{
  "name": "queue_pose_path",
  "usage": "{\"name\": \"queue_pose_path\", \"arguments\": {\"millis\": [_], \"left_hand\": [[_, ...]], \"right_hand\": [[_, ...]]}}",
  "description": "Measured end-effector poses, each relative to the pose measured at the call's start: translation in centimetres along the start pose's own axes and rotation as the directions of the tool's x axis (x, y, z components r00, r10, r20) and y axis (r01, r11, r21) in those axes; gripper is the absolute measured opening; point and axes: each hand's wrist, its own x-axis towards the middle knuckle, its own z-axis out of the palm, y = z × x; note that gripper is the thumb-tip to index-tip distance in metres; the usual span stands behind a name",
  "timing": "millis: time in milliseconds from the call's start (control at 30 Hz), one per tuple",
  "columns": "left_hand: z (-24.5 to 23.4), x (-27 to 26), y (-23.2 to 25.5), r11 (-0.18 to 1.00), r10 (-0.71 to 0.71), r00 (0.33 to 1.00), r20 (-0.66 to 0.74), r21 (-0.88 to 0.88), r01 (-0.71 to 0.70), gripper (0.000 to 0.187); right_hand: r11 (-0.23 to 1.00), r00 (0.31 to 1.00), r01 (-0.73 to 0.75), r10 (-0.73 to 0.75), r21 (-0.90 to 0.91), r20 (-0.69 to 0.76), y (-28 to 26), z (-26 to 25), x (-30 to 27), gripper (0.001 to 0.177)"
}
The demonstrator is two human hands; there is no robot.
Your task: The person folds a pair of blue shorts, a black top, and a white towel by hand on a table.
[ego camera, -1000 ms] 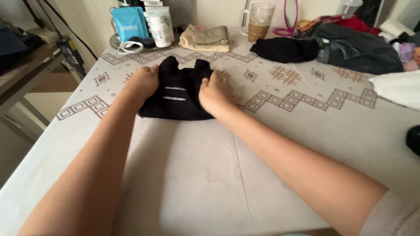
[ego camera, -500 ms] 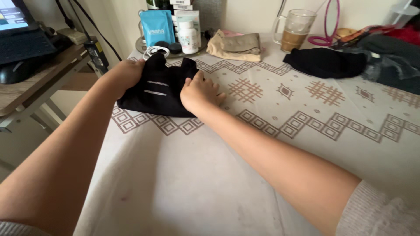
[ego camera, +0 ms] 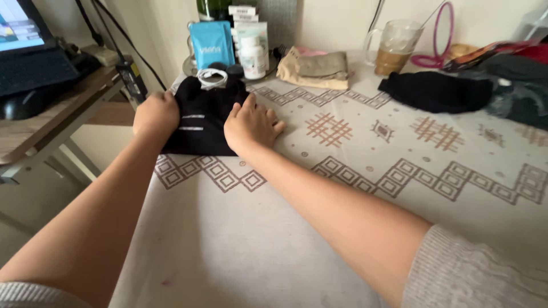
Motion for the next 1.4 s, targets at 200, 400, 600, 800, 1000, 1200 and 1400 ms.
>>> {"name": "queue_pose_path", "arguments": {"millis": [200, 400, 600, 800, 1000, 1200, 1400], "left_hand": [[-3.5, -4.0, 1.0, 0.931, -0.135, 0.953, -0.270, -0.363, 0.029, 0.047], [-3.9, -11.2, 4.5, 0.935, 0.262, 0.707, -0.657, -0.010, -0.356, 0.032], [-0.2, -19.1, 11.6, 0.711, 0.585, 0.616, -0.528, -0.033, -0.703, 0.032], [4.8, -24.1, 18.5, 0.617, 0.677, 0.653, -0.339, -0.223, -0.755, 0.041], [9.4, -26.7, 23.6, 0.630, 0.695, 0.705, -0.143, -0.351, -0.692, 0.039], [12.7, -28.7, 28.2, 0.616, 0.718, 0.695, -0.042, -0.426, -0.662, 0.038], [13.3, -30.8, 31.2, 0.665, 0.704, 0.698, 0.129, -0.465, -0.585, 0.044]], "right_hand": [[0.995, 0.999, -0.001, -0.003, 0.099, 0.044, 0.9, -1.8, -1.0, 0.067], [0.971, 0.974, 0.203, -0.213, 0.128, 0.072, 4.9, -3.8, -3.3, 0.075], [0.940, 0.937, 0.335, -0.339, 0.061, 0.090, 10.0, -8.4, -4.9, 0.067], [0.981, 0.982, 0.167, -0.174, 0.094, 0.068, 18.4, -14.1, -3.8, 0.059], [0.952, 0.938, 0.293, -0.269, 0.086, -0.218, 28.5, -19.0, -0.5, 0.047], [0.996, 0.977, -0.005, 0.024, 0.090, -0.211, 34.9, -25.9, -1.2, 0.042], [0.996, 0.918, 0.066, -0.082, -0.056, -0.388, 40.6, -27.4, -1.3, 0.042]]}}
